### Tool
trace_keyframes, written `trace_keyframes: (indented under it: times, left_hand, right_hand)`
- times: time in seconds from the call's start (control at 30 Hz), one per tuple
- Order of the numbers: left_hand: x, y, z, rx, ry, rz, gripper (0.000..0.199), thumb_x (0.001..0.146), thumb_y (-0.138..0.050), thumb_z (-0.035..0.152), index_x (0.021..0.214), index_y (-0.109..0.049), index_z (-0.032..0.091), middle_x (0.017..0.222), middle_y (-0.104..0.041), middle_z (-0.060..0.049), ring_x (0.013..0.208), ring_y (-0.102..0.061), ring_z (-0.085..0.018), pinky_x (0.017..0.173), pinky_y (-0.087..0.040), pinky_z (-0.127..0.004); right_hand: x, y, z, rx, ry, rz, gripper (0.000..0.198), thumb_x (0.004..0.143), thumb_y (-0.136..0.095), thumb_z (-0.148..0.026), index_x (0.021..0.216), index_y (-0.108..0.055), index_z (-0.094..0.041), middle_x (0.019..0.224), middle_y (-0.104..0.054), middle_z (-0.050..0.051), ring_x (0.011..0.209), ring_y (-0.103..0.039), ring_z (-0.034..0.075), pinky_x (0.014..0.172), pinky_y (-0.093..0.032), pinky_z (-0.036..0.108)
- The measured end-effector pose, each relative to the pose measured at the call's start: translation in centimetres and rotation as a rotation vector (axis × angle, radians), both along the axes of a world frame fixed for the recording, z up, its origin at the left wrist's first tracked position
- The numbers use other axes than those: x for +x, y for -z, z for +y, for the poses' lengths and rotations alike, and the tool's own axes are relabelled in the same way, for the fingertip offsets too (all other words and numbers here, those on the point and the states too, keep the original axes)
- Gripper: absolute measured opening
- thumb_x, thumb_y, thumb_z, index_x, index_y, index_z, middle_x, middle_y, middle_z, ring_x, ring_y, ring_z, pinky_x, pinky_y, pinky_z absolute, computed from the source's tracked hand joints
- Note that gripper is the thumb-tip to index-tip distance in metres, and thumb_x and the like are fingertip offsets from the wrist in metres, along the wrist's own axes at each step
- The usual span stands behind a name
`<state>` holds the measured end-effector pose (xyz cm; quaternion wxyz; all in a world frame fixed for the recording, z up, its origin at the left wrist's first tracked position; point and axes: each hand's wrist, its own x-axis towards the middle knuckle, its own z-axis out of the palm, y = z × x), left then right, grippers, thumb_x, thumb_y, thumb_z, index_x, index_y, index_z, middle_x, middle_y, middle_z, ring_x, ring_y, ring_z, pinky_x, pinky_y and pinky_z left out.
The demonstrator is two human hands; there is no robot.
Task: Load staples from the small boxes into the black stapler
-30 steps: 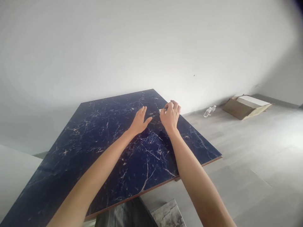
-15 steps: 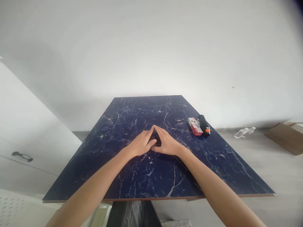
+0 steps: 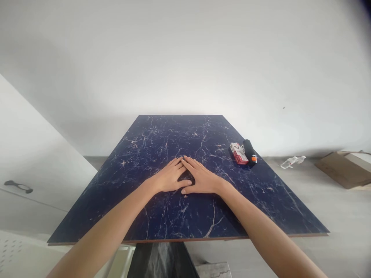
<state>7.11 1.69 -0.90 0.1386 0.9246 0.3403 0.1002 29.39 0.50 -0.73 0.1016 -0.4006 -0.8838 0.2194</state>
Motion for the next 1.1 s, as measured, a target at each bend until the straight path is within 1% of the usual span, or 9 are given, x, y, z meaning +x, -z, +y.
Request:
trace_keyframes:
  times: [0.23, 0.4, 0.53, 0.77, 0.87, 0.9, 0.97, 1.03, 1.1]
  left_hand:
    - [-1.2, 0.1, 0.8, -0.079, -0.093, 0.063, 0.091, 0.092, -0.045, 0.075, 0.164, -0.010, 0.032, 0.170, -0.006, -0.004, 0.157, -0.003, -0.036, 0.125, -0.005, -0.062]
    - [-0.9, 0.9, 1.0, -0.060, -0.083, 0.064, 0.095, 0.086, -0.053, 0.077, 0.163, -0.018, 0.034, 0.170, -0.008, -0.004, 0.157, -0.005, -0.038, 0.125, -0.004, -0.062]
    - [-0.9, 0.9, 1.0, -0.054, -0.091, 0.044, 0.094, 0.084, -0.056, 0.077, 0.162, -0.024, 0.034, 0.170, -0.012, -0.006, 0.157, -0.009, -0.039, 0.125, -0.007, -0.062]
    - [-0.8, 0.7, 0.6, -0.035, -0.093, 0.072, 0.083, 0.094, -0.041, 0.074, 0.163, -0.019, 0.034, 0.171, -0.010, -0.005, 0.157, -0.007, -0.036, 0.125, -0.006, -0.061]
    - [-0.9, 0.8, 0.9, 0.001, -0.150, 0.021, 0.079, 0.097, -0.039, 0.069, 0.164, -0.013, 0.034, 0.172, -0.006, -0.005, 0.157, -0.011, -0.036, 0.125, -0.016, -0.059]
    - [-1.0, 0.8, 1.1, 0.019, -0.188, -0.005, 0.078, 0.099, -0.039, 0.067, 0.164, -0.012, 0.035, 0.172, -0.006, -0.005, 0.156, -0.013, -0.037, 0.123, -0.022, -0.059]
    - [-1.6, 0.6, 1.6, 0.086, -0.253, -0.069, 0.073, 0.100, -0.043, 0.061, 0.163, -0.017, 0.036, 0.171, -0.013, -0.005, 0.155, -0.019, -0.038, 0.119, -0.032, -0.059]
    - [-2.8, 0.2, 2.2, 0.248, -0.278, -0.173, 0.058, 0.101, -0.049, 0.046, 0.157, -0.035, 0.037, 0.165, -0.033, -0.004, 0.149, -0.036, -0.034, 0.116, -0.039, -0.055]
    - [-4.8, -0.4, 2.6, 0.470, -0.301, -0.318, 0.042, 0.101, -0.047, 0.027, 0.141, -0.055, 0.034, 0.147, -0.056, -0.004, 0.134, -0.055, -0.026, 0.114, -0.045, -0.048]
  right_hand:
    - [0.5, 0.1, 0.3, 0.080, 0.005, 0.045, 0.120, 0.078, -0.061, -0.081, 0.165, -0.002, -0.025, 0.171, -0.003, 0.008, 0.157, -0.008, 0.035, 0.127, -0.014, 0.052]
    - [0.4, 1.2, 0.6, 0.050, 0.008, 0.009, 0.122, 0.075, -0.061, -0.083, 0.165, -0.011, -0.019, 0.170, -0.008, 0.011, 0.157, -0.010, 0.035, 0.129, -0.012, 0.051]
    - [0.5, 1.4, 0.7, 0.042, 0.001, -0.011, 0.122, 0.075, -0.060, -0.084, 0.165, -0.010, -0.018, 0.170, -0.007, 0.010, 0.157, -0.009, 0.035, 0.129, -0.012, 0.049]
    - [0.2, 0.9, 0.5, 0.013, 0.005, -0.029, 0.123, 0.075, -0.060, -0.083, 0.165, -0.009, -0.017, 0.171, -0.008, 0.012, 0.157, -0.007, 0.037, 0.128, -0.012, 0.053]
    - [1.0, -0.5, 0.7, 0.091, 0.042, 0.038, 0.109, 0.082, -0.061, -0.075, 0.165, -0.013, -0.023, 0.170, -0.018, 0.011, 0.156, -0.018, 0.035, 0.125, -0.021, 0.053]
    - [1.7, -1.1, 0.9, 0.161, 0.099, 0.080, 0.099, 0.087, -0.058, -0.069, 0.165, -0.016, -0.024, 0.168, -0.025, 0.010, 0.154, -0.022, 0.033, 0.124, -0.024, 0.051]
    - [3.7, -2.2, 1.6, 0.348, 0.327, 0.153, 0.078, 0.097, -0.049, -0.056, 0.162, -0.023, -0.023, 0.164, -0.034, 0.011, 0.152, -0.028, 0.030, 0.123, -0.026, 0.049]
    - [6.5, -2.8, 2.5, 0.520, 0.694, 0.166, 0.069, 0.100, -0.045, -0.047, 0.160, -0.027, -0.019, 0.162, -0.036, 0.014, 0.151, -0.027, 0.032, 0.123, -0.021, 0.053]
    - [9.5, -2.7, 3.4, 0.524, 1.059, 0.115, 0.074, 0.098, -0.046, -0.047, 0.160, -0.022, -0.016, 0.164, -0.028, 0.019, 0.153, -0.018, 0.040, 0.120, -0.019, 0.062]
